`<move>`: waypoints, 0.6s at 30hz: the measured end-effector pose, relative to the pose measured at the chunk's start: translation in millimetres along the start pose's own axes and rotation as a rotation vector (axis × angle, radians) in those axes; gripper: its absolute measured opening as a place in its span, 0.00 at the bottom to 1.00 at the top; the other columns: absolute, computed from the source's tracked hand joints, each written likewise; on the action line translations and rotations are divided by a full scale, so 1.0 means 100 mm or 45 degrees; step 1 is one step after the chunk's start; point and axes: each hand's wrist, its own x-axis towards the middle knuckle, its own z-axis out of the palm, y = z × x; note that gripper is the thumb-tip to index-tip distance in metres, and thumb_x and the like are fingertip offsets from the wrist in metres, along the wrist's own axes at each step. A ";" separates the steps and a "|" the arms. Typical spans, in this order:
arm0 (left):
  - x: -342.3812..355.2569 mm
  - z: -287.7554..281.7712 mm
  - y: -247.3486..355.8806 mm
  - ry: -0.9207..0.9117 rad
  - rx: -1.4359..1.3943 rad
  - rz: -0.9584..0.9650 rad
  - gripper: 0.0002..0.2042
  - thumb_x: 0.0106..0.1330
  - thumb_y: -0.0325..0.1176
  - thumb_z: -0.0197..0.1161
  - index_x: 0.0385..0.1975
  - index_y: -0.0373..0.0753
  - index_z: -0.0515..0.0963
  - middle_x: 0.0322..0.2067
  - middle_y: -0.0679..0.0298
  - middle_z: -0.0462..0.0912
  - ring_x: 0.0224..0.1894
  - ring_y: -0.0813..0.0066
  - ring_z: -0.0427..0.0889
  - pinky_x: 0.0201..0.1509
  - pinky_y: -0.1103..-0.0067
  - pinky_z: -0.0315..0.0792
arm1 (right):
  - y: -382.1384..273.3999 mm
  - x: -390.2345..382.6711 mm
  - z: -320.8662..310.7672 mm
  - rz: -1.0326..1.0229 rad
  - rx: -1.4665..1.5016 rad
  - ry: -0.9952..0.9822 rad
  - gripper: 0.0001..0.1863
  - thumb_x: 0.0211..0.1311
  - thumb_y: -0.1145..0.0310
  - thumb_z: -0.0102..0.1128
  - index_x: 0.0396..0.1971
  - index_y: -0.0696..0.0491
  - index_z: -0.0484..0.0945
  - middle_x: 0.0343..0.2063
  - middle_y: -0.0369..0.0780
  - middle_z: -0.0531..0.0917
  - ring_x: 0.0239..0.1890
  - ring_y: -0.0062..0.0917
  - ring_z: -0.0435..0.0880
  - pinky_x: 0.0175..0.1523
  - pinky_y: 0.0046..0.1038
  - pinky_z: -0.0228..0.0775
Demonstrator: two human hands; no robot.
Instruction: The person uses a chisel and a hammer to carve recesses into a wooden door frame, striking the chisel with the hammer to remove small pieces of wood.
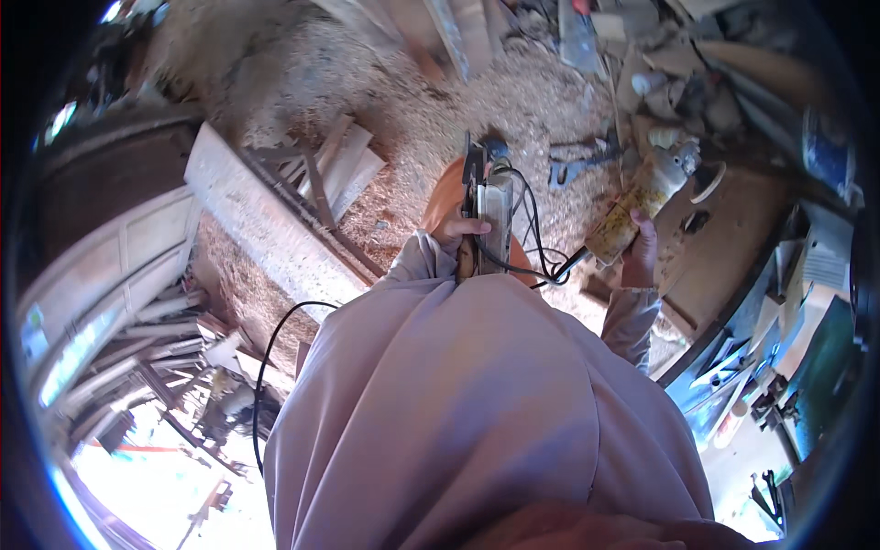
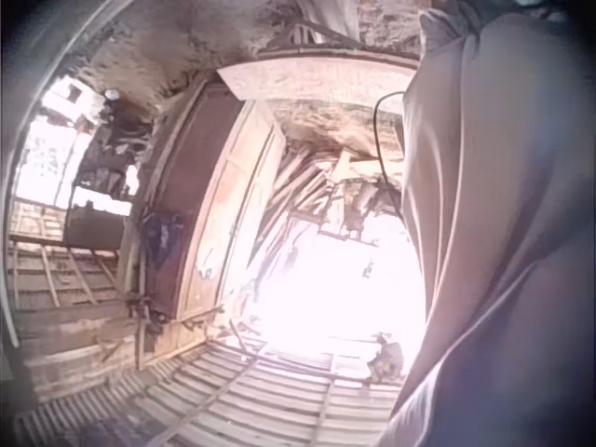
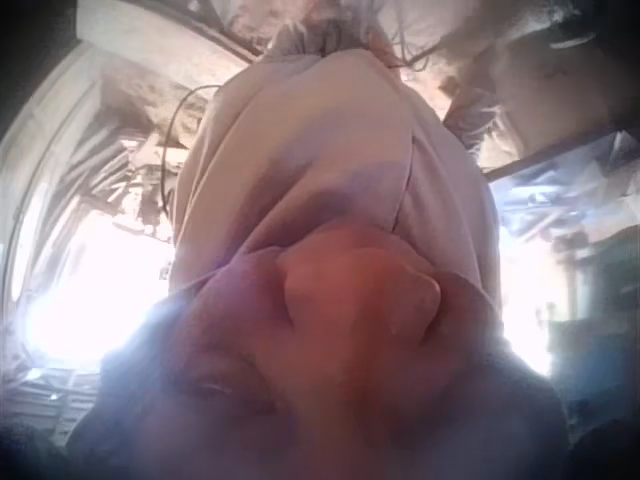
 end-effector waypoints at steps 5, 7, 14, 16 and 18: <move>-0.56 -0.20 0.51 0.130 -0.134 0.279 0.34 0.44 0.30 0.66 0.56 0.34 0.66 0.39 0.60 0.80 0.41 0.68 0.80 0.50 0.74 0.73 | -0.56 -0.21 1.05 -0.174 -0.123 -0.360 0.31 0.46 0.62 0.64 0.51 0.61 0.68 0.44 0.44 0.78 0.45 0.35 0.79 0.50 0.35 0.73; -0.87 -0.30 0.86 0.088 -0.146 0.388 0.30 0.45 0.34 0.66 0.52 0.33 0.70 0.40 0.57 0.82 0.41 0.66 0.81 0.51 0.72 0.74 | -0.58 -0.16 1.50 -0.178 -0.115 -0.396 0.31 0.47 0.64 0.62 0.52 0.62 0.67 0.45 0.45 0.78 0.46 0.36 0.79 0.49 0.34 0.74; -2.09 -0.80 1.84 0.475 -0.357 0.837 0.35 0.44 0.36 0.67 0.55 0.30 0.66 0.45 0.51 0.79 0.44 0.60 0.81 0.53 0.69 0.76 | -0.45 -0.02 3.44 -0.015 -0.149 -0.851 0.29 0.47 0.67 0.62 0.50 0.62 0.68 0.41 0.47 0.79 0.42 0.36 0.81 0.49 0.35 0.74; -2.34 -1.02 2.09 0.440 -0.491 0.949 0.35 0.44 0.36 0.67 0.55 0.30 0.67 0.45 0.51 0.78 0.44 0.58 0.81 0.51 0.68 0.77 | -0.42 0.02 4.08 0.018 -0.210 -0.917 0.30 0.47 0.66 0.62 0.50 0.62 0.68 0.41 0.46 0.79 0.42 0.35 0.81 0.48 0.34 0.74; -2.52 -0.96 2.35 0.410 -0.602 1.116 0.34 0.44 0.36 0.68 0.55 0.30 0.67 0.45 0.50 0.78 0.44 0.55 0.81 0.51 0.67 0.77 | -0.39 0.11 4.57 0.055 -0.276 -0.968 0.30 0.46 0.64 0.63 0.50 0.62 0.68 0.41 0.46 0.79 0.42 0.35 0.81 0.48 0.34 0.74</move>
